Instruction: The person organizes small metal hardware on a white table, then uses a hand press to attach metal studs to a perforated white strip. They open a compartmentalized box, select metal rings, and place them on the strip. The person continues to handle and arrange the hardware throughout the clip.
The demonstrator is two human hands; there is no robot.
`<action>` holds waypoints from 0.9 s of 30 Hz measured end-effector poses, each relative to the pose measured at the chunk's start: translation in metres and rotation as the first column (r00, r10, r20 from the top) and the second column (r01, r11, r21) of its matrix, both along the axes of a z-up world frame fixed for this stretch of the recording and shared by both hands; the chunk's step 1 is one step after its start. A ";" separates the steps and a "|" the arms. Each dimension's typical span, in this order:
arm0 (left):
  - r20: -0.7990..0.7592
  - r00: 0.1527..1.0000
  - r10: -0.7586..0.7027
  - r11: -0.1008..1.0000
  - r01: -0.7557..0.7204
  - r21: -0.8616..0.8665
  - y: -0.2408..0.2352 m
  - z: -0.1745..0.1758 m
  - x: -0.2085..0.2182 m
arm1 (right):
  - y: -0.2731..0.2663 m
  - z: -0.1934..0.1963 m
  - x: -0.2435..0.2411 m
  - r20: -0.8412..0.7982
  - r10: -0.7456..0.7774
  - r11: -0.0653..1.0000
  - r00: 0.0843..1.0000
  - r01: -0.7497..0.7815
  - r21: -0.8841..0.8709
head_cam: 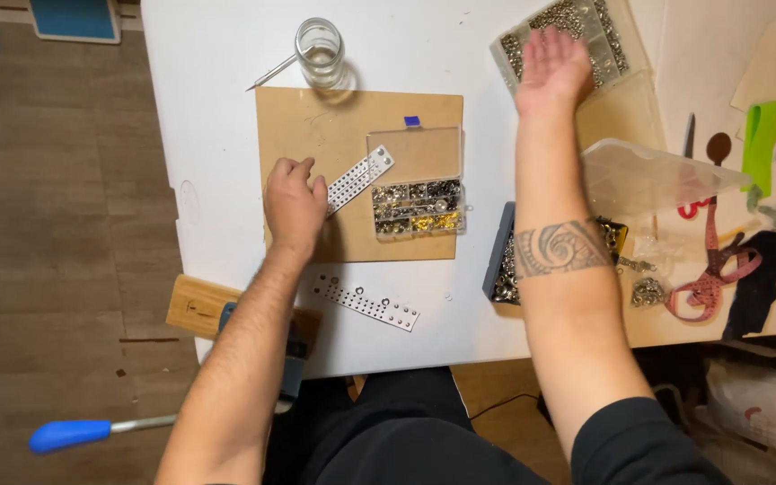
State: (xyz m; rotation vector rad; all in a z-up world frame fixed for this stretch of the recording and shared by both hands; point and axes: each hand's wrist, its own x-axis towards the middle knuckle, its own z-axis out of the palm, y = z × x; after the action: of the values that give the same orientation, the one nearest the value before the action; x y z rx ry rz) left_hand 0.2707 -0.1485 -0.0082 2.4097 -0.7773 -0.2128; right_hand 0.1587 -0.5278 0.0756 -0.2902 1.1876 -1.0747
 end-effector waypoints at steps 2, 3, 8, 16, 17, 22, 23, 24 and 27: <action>-0.007 0.998 -0.064 0.988 0.065 0.143 0.011 -0.001 -0.003 | -0.002 -0.023 -0.010 -0.058 -0.017 0.998 0.998 0.014 -0.057; -0.017 0.990 -0.140 0.953 0.139 0.269 0.013 -0.001 -0.001 | -0.006 -0.034 -0.014 -0.105 -0.050 0.991 0.993 0.037 -0.129; -0.009 0.963 -0.269 0.874 0.248 0.417 0.022 -0.042 -0.020 | 0.179 -0.004 -0.065 -0.348 0.168 0.835 0.922 -0.321 -0.448; -0.373 0.925 -0.079 0.870 0.247 0.428 0.036 0.017 -0.003 | 0.348 -0.068 -0.228 -0.458 0.516 0.820 0.724 -0.572 0.019; -0.498 0.867 -0.025 0.935 0.196 0.294 0.040 0.035 -0.003 | 0.355 -0.066 -0.241 -0.433 0.592 0.764 0.680 -0.645 0.032; -0.734 0.679 -0.027 0.999 0.034 -0.005 0.059 0.180 -0.071 | 0.371 -0.040 -0.268 -0.266 0.772 0.613 0.577 -0.786 0.075; -0.813 0.579 -0.059 0.996 -0.025 -0.090 0.069 0.180 -0.095 | 0.371 -0.021 -0.262 -0.112 0.827 0.561 0.551 -0.822 0.102; -0.876 0.471 -0.102 0.982 -0.094 -0.165 0.079 0.180 -0.118 | 0.372 -0.003 -0.256 0.046 0.858 0.504 0.512 -0.856 0.117; -0.881 0.468 -0.068 0.996 0.089 -0.030 0.093 0.164 -0.194 | 0.370 0.027 -0.239 0.437 0.723 0.487 0.535 -0.843 0.227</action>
State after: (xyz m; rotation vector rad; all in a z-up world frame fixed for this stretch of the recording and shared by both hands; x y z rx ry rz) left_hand 0.0765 -0.0556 0.1562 1.8412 -0.3533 -1.3984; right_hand -0.0807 -0.1580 0.1021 -0.2912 0.8140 0.0026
